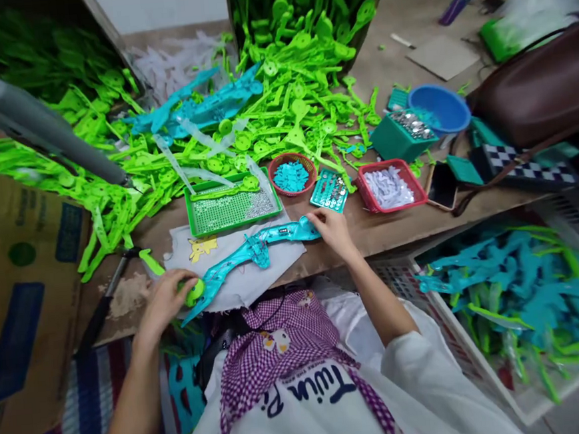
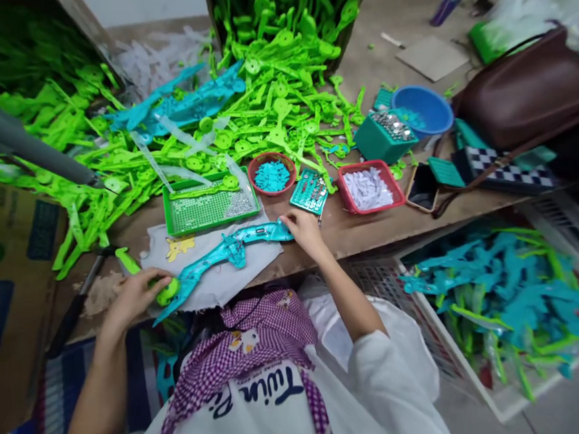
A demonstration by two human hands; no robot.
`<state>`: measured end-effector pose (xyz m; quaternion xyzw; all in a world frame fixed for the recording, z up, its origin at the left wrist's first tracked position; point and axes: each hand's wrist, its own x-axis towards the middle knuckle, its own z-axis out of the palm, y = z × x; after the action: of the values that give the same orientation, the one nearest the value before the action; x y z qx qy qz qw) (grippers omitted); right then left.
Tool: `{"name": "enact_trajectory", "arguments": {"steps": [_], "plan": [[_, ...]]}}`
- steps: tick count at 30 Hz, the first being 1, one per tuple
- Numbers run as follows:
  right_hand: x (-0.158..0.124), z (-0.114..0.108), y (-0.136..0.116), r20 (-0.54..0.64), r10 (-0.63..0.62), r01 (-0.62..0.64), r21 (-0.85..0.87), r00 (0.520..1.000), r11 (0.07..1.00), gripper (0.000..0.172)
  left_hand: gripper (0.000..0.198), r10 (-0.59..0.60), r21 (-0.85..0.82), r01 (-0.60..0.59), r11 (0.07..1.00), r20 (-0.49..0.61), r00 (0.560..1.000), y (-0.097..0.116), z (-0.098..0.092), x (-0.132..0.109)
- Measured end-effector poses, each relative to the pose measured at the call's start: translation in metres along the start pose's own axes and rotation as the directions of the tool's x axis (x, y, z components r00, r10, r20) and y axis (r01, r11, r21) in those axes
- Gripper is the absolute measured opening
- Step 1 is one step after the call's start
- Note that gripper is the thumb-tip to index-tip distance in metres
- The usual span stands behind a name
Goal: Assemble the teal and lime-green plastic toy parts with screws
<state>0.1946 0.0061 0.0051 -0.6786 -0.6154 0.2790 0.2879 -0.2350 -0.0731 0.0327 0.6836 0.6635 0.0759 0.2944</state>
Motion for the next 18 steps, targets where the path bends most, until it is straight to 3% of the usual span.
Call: {"name": "enact_trajectory", "arguments": {"steps": [3, 6, 9, 12, 15, 18], "plan": [[-0.004, -0.008, -0.001, -0.145, 0.03, 0.007, 0.246, 0.989, 0.969, 0.044, 0.035, 0.05, 0.067, -0.033, 0.997, -0.272, 0.961, 0.027, 0.012, -0.017], [-0.015, -0.017, -0.019, -0.106, 0.005, 0.039, 0.404, 0.994, 0.914, 0.048, 0.029, 0.177, 0.058, -0.169, 0.984, -0.456, 0.873, 0.087, 0.026, -0.026], [-0.036, -0.029, -0.051, 0.008, -0.147, 0.124, 0.49, 0.989, 0.863, 0.042, 0.032, 0.368, -0.058, -0.429, 0.901, -0.421, 0.829, 0.162, 0.037, -0.011], [-0.062, -0.044, -0.074, -0.069, -0.264, 0.259, 0.53, 0.962, 0.807, 0.033, 0.036, 0.487, -0.247, -0.532, 0.81, -0.223, 0.845, 0.221, 0.039, 0.015], [-0.083, -0.056, -0.08, -0.257, -0.247, 0.346, 0.484, 0.934, 0.804, 0.022, 0.028, 0.554, -0.466, -0.539, 0.702, -0.118, 0.824, 0.248, 0.041, 0.03], [-0.088, -0.06, -0.081, -0.349, -0.242, 0.377, 0.399, 0.905, 0.836, 0.017, 0.026, 0.573, -0.693, -0.471, 0.545, -0.102, 0.813, 0.252, 0.05, 0.031]]}}
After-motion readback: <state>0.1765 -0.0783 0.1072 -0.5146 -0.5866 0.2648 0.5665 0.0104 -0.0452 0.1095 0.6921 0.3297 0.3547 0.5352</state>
